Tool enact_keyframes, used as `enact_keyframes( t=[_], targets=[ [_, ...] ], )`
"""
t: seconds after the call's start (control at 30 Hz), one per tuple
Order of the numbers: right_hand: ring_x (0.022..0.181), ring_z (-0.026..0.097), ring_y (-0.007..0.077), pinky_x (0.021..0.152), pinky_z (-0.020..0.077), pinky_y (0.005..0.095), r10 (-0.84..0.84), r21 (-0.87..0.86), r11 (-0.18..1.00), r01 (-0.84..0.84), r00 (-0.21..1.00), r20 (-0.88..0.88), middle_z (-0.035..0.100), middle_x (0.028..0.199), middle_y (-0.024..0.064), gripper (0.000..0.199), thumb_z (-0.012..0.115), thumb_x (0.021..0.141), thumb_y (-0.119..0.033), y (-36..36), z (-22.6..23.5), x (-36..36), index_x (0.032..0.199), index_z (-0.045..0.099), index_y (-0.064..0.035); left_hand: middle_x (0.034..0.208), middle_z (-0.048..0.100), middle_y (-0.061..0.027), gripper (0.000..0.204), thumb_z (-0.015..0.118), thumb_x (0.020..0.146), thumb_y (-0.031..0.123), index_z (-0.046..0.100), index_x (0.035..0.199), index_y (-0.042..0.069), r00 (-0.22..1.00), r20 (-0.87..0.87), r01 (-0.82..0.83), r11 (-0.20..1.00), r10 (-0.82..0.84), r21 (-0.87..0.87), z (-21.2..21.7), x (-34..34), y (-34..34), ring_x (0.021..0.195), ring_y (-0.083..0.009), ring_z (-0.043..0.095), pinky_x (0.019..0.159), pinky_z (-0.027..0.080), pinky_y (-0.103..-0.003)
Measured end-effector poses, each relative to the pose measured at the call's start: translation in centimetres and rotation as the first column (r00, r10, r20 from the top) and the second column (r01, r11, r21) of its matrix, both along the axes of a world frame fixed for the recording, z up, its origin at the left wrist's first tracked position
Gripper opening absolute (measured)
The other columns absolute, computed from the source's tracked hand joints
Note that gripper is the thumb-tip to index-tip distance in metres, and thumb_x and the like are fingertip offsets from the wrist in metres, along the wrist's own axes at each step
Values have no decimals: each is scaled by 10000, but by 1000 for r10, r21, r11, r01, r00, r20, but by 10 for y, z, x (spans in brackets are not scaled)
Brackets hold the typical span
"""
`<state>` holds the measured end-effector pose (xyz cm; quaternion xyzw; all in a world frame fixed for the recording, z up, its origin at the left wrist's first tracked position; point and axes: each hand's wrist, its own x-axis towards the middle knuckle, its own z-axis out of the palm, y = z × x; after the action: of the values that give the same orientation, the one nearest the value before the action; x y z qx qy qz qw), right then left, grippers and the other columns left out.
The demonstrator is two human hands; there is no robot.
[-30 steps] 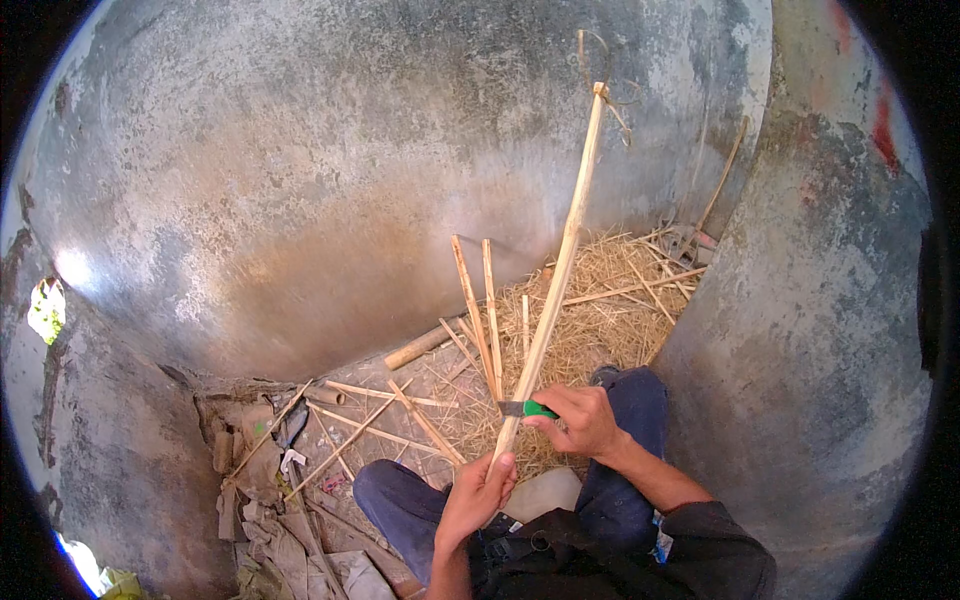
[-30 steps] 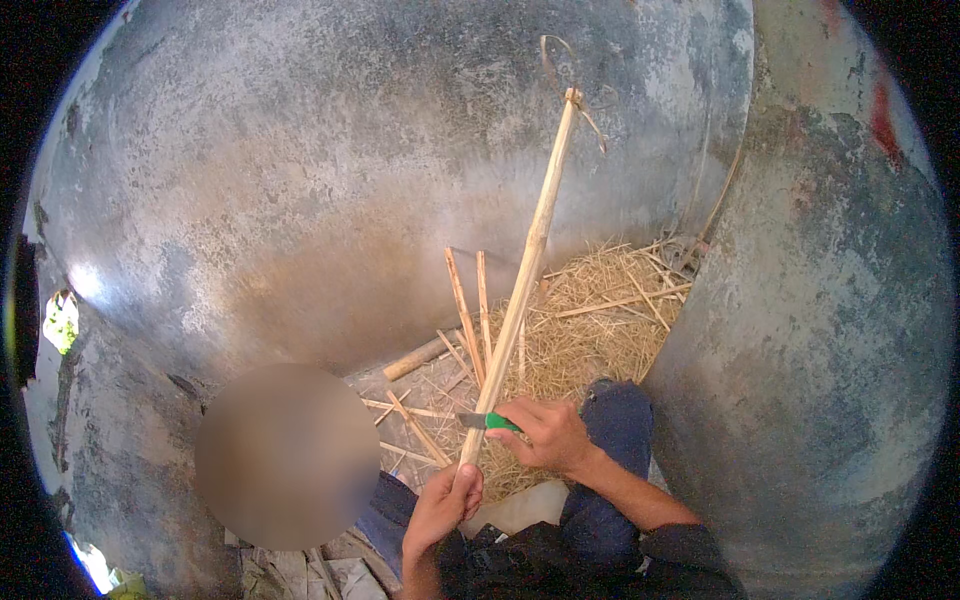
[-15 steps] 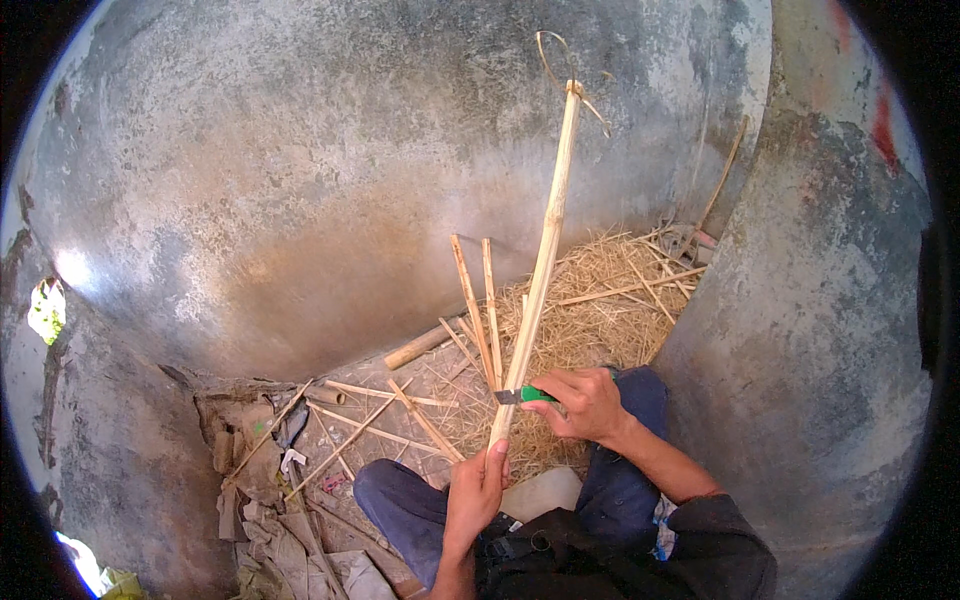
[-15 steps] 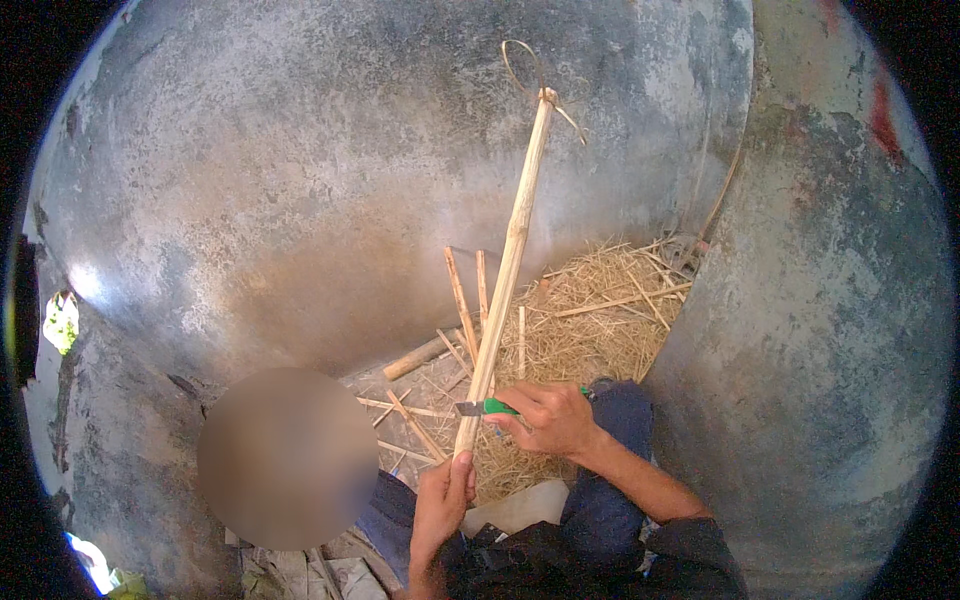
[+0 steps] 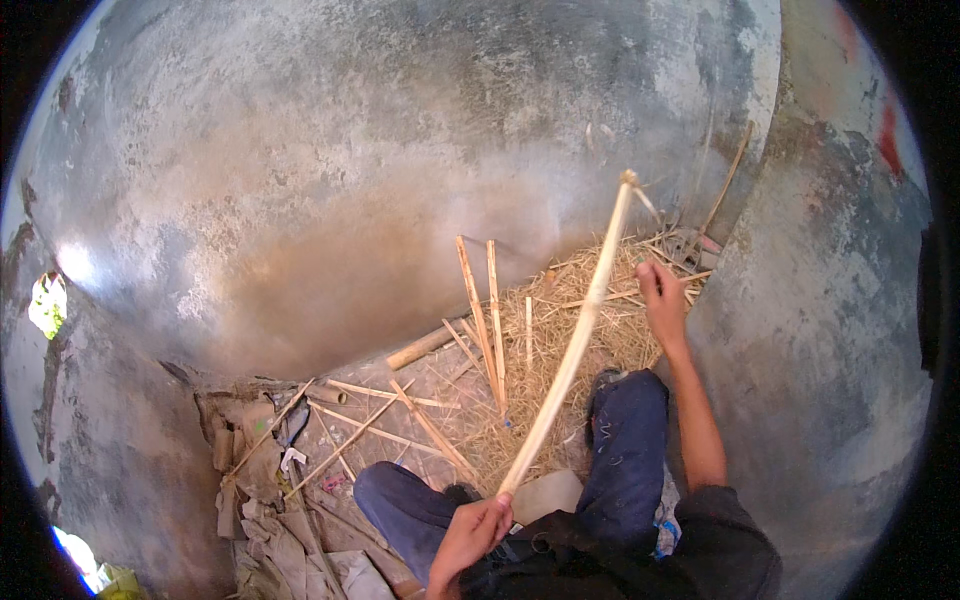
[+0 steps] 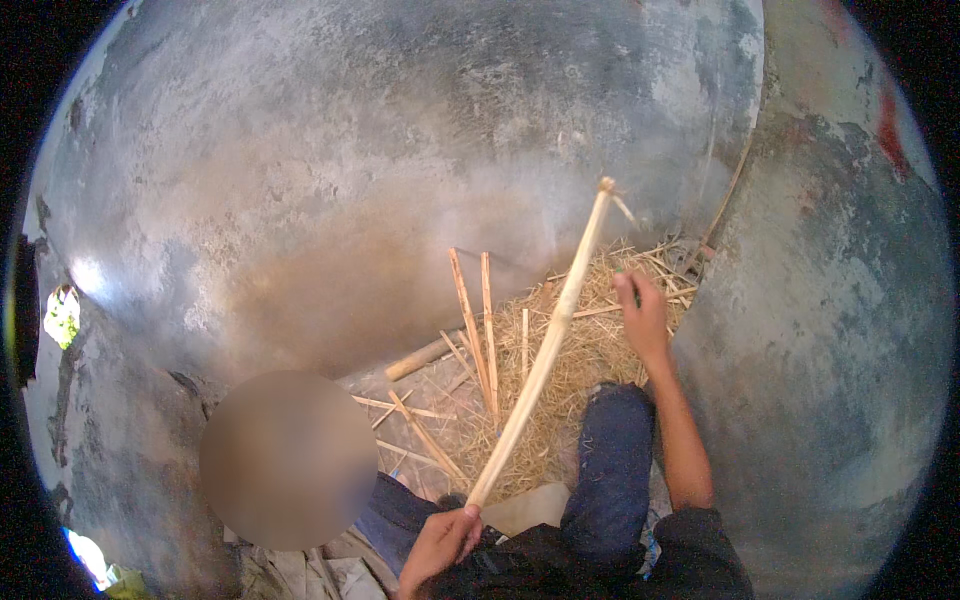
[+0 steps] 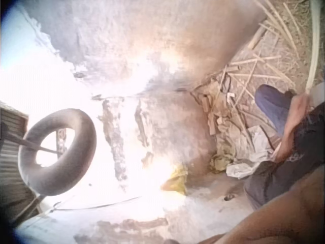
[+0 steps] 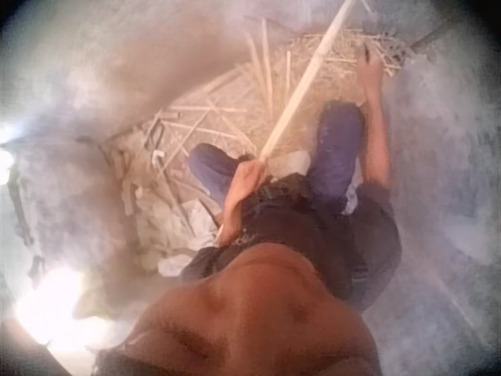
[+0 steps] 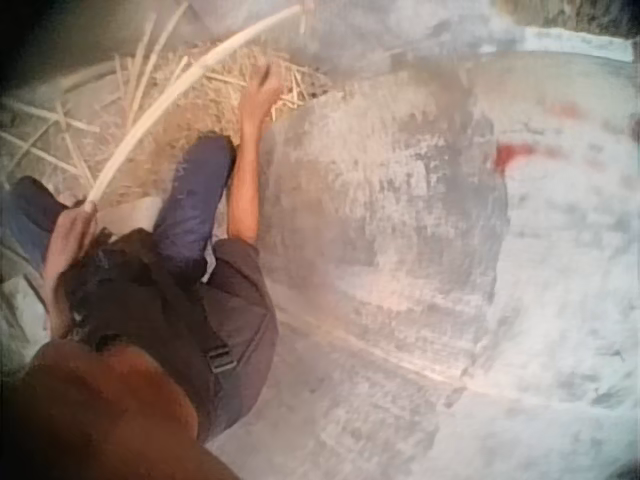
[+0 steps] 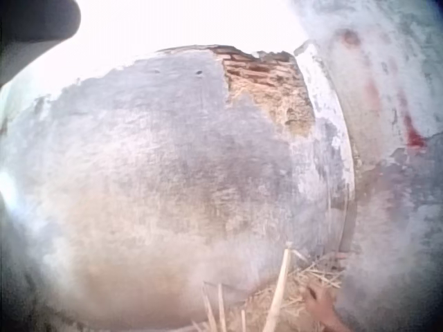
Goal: The person whittles and shapes a long piece of bamboo using a small green utility knife.
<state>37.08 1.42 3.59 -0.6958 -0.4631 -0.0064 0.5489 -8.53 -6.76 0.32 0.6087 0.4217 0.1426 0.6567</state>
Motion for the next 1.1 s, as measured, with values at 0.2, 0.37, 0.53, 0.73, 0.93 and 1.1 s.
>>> enact_keyframes(
  t=[0.2,0.37,0.53,0.73,0.93,1.1],
  targets=[
    [791,696,259,744,531,398,240,-24,970,-240,971,-9,732,904,162,387,639,1076,-371,-28,-35,-79,1141,724,1,556,454,40,569,452,1164,456,679,865,28,993,32,-118,990,116,80,-8,27,37,476,-77,440,478,375,-272],
    [716,715,333,637,552,414,403,-19,912,-409,887,224,721,877,146,362,729,1009,-392,-44,-44,-141,1057,719,-33,573,435,57,487,479,1160,421,703,982,27,977,114,-192,973,178,127,7,45,51,498,-70,417,497,359,-271],
    [663,706,310,576,536,403,502,-63,855,-515,789,355,697,814,103,305,780,961,-341,-55,-34,-173,1022,721,-48,619,493,47,354,576,1132,329,695,984,30,963,139,-262,919,230,294,18,55,49,563,-55,446,522,345,-268],
    [668,710,303,570,536,395,473,20,861,-508,814,339,705,826,105,303,776,965,-343,-57,-25,-183,1014,726,-48,633,549,23,339,646,1099,300,709,942,7,950,99,-306,834,295,458,32,64,40,598,-54,496,540,377,-271],
    [640,717,290,559,542,374,434,-13,883,-469,807,401,723,792,95,311,796,943,-352,-62,-9,-183,962,744,-46,617,593,-119,301,693,1069,250,716,961,-30,946,63,-303,803,317,513,35,63,36,578,-120,523,546,442,-370],
    [650,731,300,576,566,395,456,-15,867,-498,781,428,746,833,94,301,786,948,-368,-55,-11,-175,996,757,-72,616,596,-133,314,682,1074,261,723,960,-29,944,61,-311,812,324,495,41,63,33,565,-128,529,544,438,-371]
  ],
)
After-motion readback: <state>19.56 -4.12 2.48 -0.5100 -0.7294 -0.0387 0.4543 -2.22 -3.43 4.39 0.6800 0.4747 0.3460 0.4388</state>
